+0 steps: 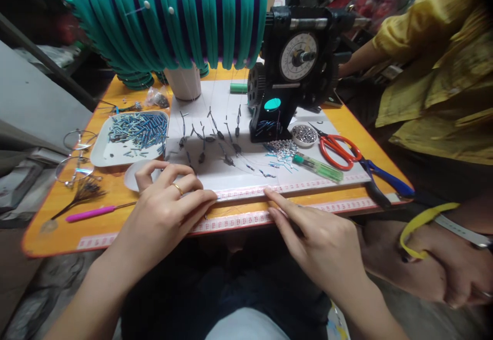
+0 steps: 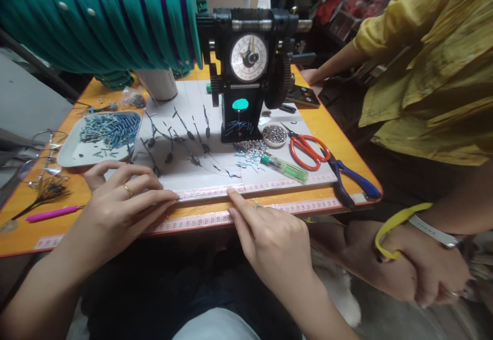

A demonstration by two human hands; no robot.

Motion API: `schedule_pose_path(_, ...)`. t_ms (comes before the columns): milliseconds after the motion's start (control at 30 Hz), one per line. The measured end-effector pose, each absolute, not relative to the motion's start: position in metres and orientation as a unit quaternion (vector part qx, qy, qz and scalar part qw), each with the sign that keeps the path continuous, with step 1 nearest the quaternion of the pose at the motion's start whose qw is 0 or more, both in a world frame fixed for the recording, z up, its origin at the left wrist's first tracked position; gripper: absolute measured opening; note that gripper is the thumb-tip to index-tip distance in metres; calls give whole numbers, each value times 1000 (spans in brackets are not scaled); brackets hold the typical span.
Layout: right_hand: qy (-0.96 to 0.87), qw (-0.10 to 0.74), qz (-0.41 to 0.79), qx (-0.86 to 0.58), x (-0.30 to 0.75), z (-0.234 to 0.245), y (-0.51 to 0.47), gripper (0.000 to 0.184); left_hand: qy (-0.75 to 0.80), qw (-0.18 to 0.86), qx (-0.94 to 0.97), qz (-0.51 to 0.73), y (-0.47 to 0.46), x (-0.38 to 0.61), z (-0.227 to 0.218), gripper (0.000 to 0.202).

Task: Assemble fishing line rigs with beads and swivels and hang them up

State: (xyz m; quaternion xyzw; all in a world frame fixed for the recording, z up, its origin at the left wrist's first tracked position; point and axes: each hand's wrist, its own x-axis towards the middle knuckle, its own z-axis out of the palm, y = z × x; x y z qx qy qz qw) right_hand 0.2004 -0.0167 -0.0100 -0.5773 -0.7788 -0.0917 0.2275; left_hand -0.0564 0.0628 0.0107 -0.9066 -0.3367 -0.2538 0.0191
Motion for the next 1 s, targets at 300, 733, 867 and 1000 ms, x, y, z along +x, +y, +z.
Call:
schedule_pose_path(300,-777,229,-77,-582,200,-10,-16,32,-332,17,-910,-249,65,-58,9,7)
schedule_pose_path(733,-771,242,-75,-585,199,-11,-18,31,-342,12,-905,-254,63,-56,11,6)
schedule_pose_path(867,-771,239,-70,-586,199,-12,-19,32,-339,13,-904,-259,63,-57,10,6)
schedule_pose_path(1000,-772,239,-65,-585,200,-13,-18,33,-335,16,-906,-259,63,-57,9,6)
